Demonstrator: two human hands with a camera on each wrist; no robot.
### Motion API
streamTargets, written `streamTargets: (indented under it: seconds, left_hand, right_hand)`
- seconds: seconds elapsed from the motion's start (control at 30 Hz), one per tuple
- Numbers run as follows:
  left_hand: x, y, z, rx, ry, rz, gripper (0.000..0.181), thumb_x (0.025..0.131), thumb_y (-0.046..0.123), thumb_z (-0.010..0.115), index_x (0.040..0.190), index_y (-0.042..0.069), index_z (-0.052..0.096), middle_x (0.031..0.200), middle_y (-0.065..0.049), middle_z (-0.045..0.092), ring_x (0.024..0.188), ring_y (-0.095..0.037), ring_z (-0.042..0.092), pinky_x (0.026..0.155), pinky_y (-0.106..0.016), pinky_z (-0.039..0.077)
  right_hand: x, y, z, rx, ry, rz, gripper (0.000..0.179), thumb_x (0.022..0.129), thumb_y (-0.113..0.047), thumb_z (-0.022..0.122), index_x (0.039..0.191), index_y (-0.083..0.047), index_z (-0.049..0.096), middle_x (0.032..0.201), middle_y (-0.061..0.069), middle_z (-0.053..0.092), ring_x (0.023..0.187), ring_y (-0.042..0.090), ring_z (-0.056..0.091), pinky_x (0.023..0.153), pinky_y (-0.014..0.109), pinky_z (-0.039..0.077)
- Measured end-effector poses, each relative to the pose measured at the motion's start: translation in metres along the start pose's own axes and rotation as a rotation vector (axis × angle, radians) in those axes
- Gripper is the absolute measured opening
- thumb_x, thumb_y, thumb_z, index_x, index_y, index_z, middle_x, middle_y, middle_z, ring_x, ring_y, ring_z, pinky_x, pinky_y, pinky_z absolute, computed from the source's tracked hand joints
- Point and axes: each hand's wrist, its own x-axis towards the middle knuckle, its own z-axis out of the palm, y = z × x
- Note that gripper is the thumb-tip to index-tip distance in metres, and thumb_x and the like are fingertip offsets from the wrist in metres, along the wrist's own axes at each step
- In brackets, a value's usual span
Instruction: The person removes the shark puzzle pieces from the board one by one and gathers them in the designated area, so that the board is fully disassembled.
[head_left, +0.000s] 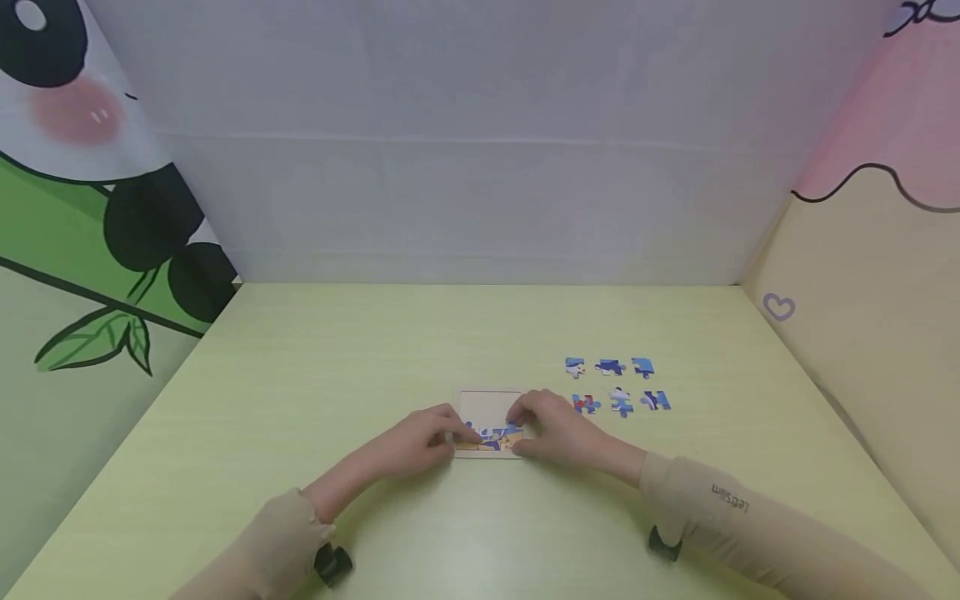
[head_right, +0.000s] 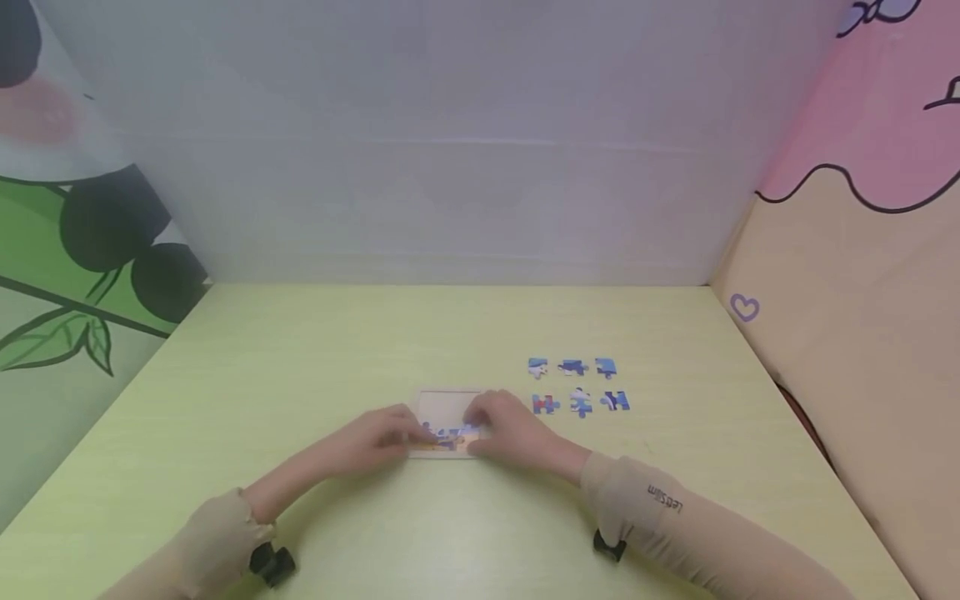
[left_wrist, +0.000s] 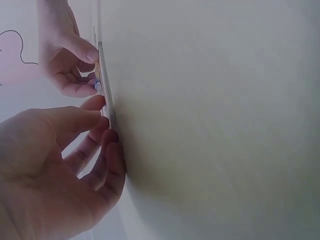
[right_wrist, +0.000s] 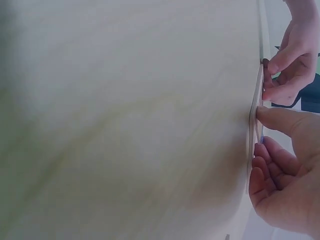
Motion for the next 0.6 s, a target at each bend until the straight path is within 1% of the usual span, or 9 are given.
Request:
streamTargets:
  seconds: [0.17, 0.23, 0.4, 0.6]
  left_hand:
    - [0.0021, 0.0023, -0.0013, 0.01, -0.002, -0.01, 0.036, 0.091, -0.001, 0.057, 0.116, 0.018, 0.074, 0.105, 0.0, 0.066, 0.09, -0.009, 0.053, 0.079, -0.023, 0.045]
    - [0.0027, 0.0022, -0.0013, 0.013, -0.001, -0.019, 0.035, 0.091, 0.0, 0.057, 0.116, 0.019, 0.074, 0.105, 0.001, 0.066, 0.09, -0.009, 0.054, 0.079, -0.024, 0.045]
    - [0.0036, 0.0015, -0.0001, 0.006, 0.003, -0.028, 0.035, 0.091, -0.001, 0.058, 0.115, 0.019, 0.074, 0.105, 0.001, 0.067, 0.089, -0.009, 0.054, 0.078, -0.023, 0.045]
    - [0.0045, 0.0021, 0.0009, 0.009, 0.005, -0.03, 0.033, 0.09, 0.0, 0.059, 0.114, 0.016, 0.075, 0.105, 0.0, 0.068, 0.086, -0.009, 0.053, 0.076, -0.022, 0.045]
  right_hand:
    - [-0.0007, 0.0016, 0.0015, 0.003, -0.008, -0.005, 0.03, 0.081, -0.016, 0.079, 0.108, -0.012, 0.067, 0.103, -0.003, 0.067, 0.094, 0.011, 0.056, 0.091, 0.035, 0.051]
    - [-0.0011, 0.0021, 0.0017, 0.006, -0.014, -0.018, 0.031, 0.081, -0.015, 0.079, 0.109, -0.011, 0.066, 0.103, -0.002, 0.067, 0.094, 0.011, 0.057, 0.091, 0.035, 0.052]
    - [-0.0018, 0.0027, 0.0011, -0.006, -0.027, -0.044, 0.034, 0.081, -0.013, 0.079, 0.112, -0.009, 0.066, 0.104, -0.001, 0.068, 0.094, 0.01, 0.06, 0.088, 0.033, 0.053]
    - [-0.0019, 0.0023, -0.0003, -0.002, -0.043, -0.035, 0.036, 0.081, -0.013, 0.079, 0.114, -0.01, 0.067, 0.105, -0.001, 0.068, 0.094, 0.009, 0.06, 0.086, 0.031, 0.053]
